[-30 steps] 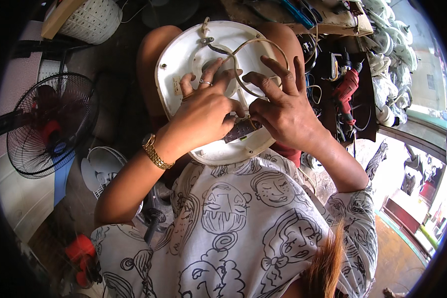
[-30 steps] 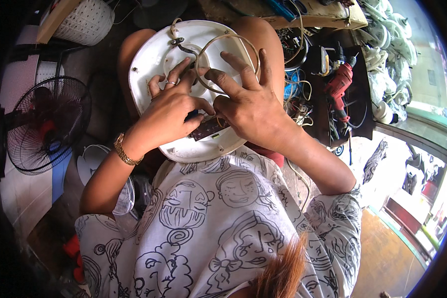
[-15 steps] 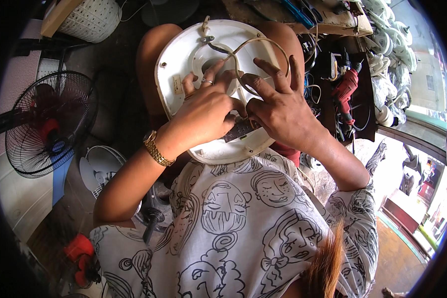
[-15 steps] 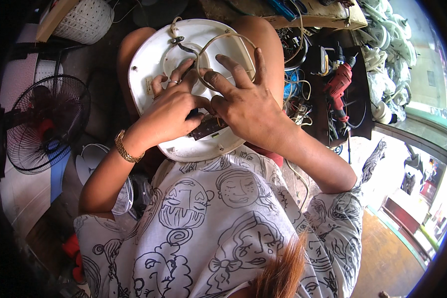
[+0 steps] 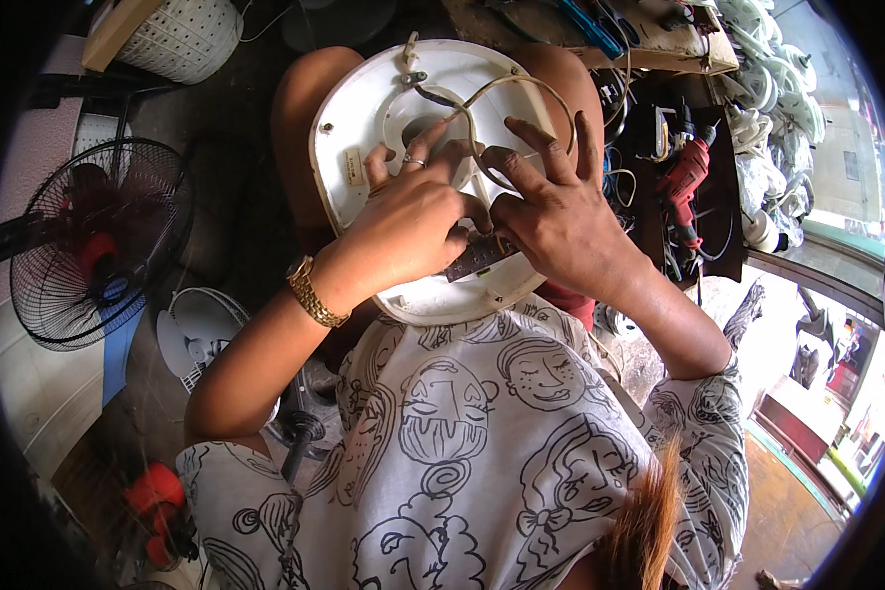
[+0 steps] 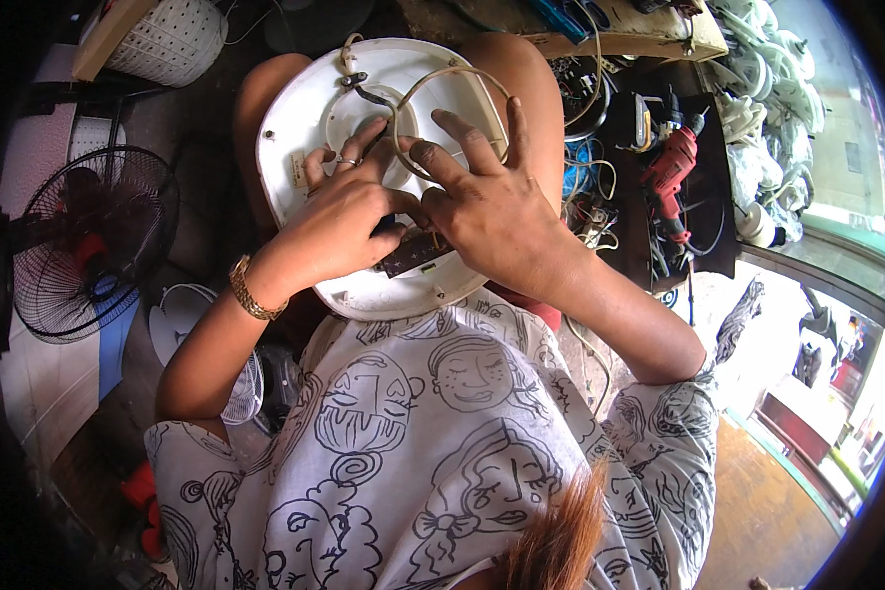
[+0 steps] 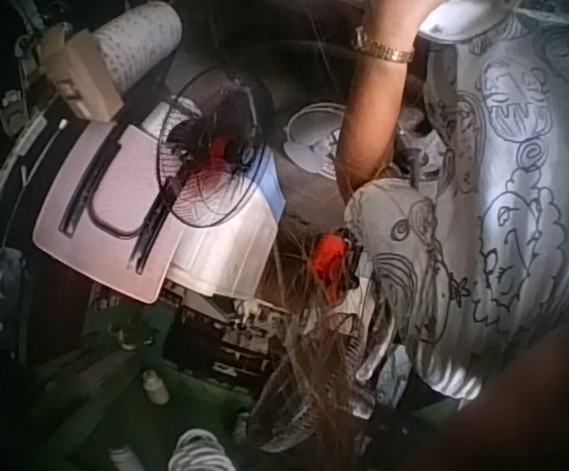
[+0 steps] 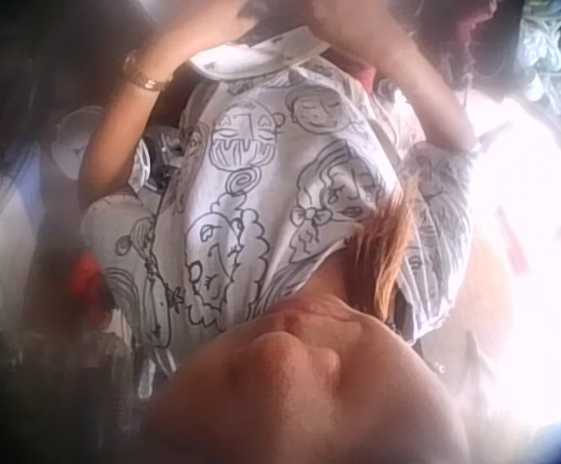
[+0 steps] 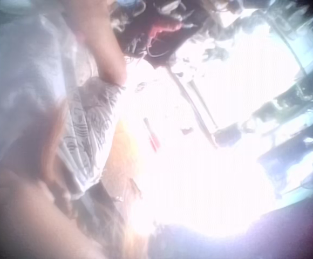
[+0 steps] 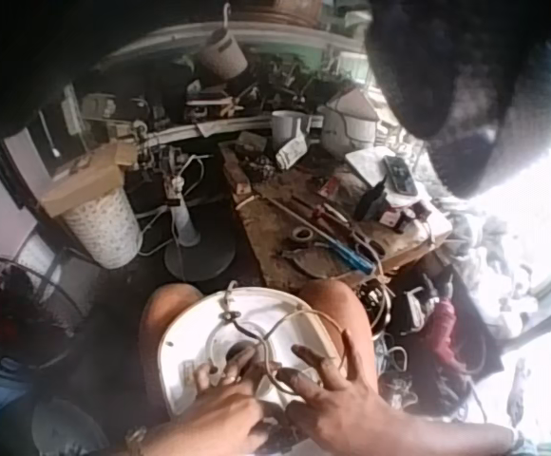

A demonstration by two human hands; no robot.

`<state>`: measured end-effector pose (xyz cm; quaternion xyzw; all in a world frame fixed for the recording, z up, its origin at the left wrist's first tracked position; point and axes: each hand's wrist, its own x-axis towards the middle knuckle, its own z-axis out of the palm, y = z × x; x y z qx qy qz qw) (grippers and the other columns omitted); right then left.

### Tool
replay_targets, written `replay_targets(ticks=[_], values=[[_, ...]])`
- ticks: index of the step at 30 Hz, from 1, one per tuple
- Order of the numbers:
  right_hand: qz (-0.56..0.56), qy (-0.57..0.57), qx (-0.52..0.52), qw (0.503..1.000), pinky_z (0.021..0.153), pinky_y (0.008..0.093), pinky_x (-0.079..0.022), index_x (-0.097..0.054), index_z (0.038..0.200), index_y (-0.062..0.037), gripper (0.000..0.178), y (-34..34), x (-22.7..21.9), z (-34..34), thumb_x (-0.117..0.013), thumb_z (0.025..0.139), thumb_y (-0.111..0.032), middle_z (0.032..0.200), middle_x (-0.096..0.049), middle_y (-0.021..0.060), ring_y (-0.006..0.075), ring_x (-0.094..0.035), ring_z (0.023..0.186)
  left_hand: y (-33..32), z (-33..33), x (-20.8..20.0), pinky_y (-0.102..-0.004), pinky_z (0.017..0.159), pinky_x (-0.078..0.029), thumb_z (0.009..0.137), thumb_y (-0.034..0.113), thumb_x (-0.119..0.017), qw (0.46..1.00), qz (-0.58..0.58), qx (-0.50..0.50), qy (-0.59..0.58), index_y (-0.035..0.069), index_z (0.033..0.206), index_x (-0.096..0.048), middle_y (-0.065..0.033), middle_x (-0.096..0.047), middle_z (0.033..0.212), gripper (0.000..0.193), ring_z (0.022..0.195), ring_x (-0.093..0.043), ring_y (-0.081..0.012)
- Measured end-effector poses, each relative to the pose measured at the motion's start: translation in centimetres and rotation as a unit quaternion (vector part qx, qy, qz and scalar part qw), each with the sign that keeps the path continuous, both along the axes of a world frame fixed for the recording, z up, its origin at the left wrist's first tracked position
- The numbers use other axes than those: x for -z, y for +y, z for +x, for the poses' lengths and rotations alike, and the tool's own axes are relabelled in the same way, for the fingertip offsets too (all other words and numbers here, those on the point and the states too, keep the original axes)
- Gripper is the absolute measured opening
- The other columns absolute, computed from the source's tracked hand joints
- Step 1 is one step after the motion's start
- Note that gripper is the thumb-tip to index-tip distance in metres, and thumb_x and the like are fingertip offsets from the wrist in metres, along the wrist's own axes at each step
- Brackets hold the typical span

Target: The person works on the internal wiring and circuit board of a plastic fan base using a soldering iron, pliers, and electrical tape while holding the unit on their lap.

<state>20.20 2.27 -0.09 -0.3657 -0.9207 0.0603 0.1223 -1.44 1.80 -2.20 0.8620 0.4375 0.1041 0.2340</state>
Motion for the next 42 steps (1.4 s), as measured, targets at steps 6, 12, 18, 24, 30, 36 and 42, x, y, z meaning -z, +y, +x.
replay_targets(ticks=[6,12,18,24,30,36,42], values=[[0.006,-0.027,-0.002,1.000,0.120,0.0712,-0.013,-0.080,0.084,-0.0177,0.010,0.0,-0.1,-0.1,-0.079,0.078,-0.026,0.138,-0.059,0.0019,0.0319,-0.039,0.145,0.1,0.0,0.1,-0.0607,0.106,-0.021,0.078,0.023,-0.080,1.000,0.006,-0.003,-0.002,0.025,0.093,-0.083,-0.0099,-0.052,0.148,0.016,0.153,-0.027,-0.0343],[-0.006,-0.035,-0.013,0.999,0.120,0.0717,-0.013,-0.080,0.086,-0.0166,0.012,0.2,-0.5,0.0,-0.078,0.079,-0.026,0.137,-0.059,0.0032,0.0320,-0.039,0.145,0.7,0.1,-1.4,-0.0620,0.110,-0.017,0.080,0.020,-0.078,0.996,-0.087,0.010,0.033,0.021,0.104,-0.082,-0.0194,-0.051,0.150,0.024,0.156,-0.022,-0.0336],[-0.012,-0.039,-0.003,0.999,0.120,0.0718,-0.013,-0.079,0.086,-0.0142,0.012,0.0,-0.6,-0.3,-0.075,0.082,-0.025,0.137,-0.060,0.0041,0.0320,-0.040,0.144,0.4,0.0,-0.1,-0.0690,0.104,-0.023,0.082,0.030,-0.079,1.000,-0.014,0.007,-0.009,0.025,0.090,-0.083,-0.0102,-0.055,0.141,0.011,0.153,-0.028,-0.0354],[-0.008,-0.036,-0.002,0.999,0.120,0.0720,-0.014,-0.078,0.085,-0.0125,0.012,-0.1,-0.7,-0.5,-0.071,0.084,-0.022,0.134,-0.060,0.0047,0.0318,-0.041,0.143,0.5,0.0,-0.2,-0.0678,0.104,-0.023,0.082,0.033,-0.079,1.000,-0.017,0.010,0.002,0.024,0.090,-0.083,-0.0102,-0.057,0.139,0.012,0.152,-0.029,-0.0353],[0.011,-0.043,0.002,0.999,0.120,0.0728,-0.015,-0.076,0.080,-0.0112,0.011,-0.2,-0.8,-1.0,-0.071,0.082,-0.021,0.132,-0.060,0.0050,0.0318,-0.043,0.141,0.4,0.0,-0.1,-0.0670,0.104,-0.022,0.083,0.032,-0.079,1.000,-0.028,0.005,0.006,0.022,0.090,-0.083,-0.0112,-0.057,0.138,0.012,0.151,-0.031,-0.0353],[-0.005,-0.024,-0.001,1.000,0.119,0.0714,-0.018,-0.075,0.082,-0.0124,0.010,0.5,-0.9,0.0,-0.076,0.079,-0.022,0.131,-0.059,0.0054,0.0327,-0.044,0.139,0.7,0.2,-2.0,-0.0637,0.107,-0.023,0.083,0.026,-0.080,0.997,-0.082,0.003,0.016,0.015,0.100,-0.081,-0.0170,-0.049,0.151,0.020,0.155,-0.023,-0.0356],[-0.032,0.016,0.029,0.999,0.117,0.0700,-0.021,-0.074,0.086,-0.0142,0.013,0.9,-0.6,0.9,-0.080,0.076,-0.021,0.129,-0.061,0.0062,0.0358,-0.046,0.136,1.2,-0.3,-1.1,-0.0570,0.107,-0.029,0.079,0.028,-0.083,0.995,-0.070,-0.042,-0.062,0.017,0.094,-0.081,-0.0110,-0.049,0.148,0.019,0.147,-0.033,-0.0331]])
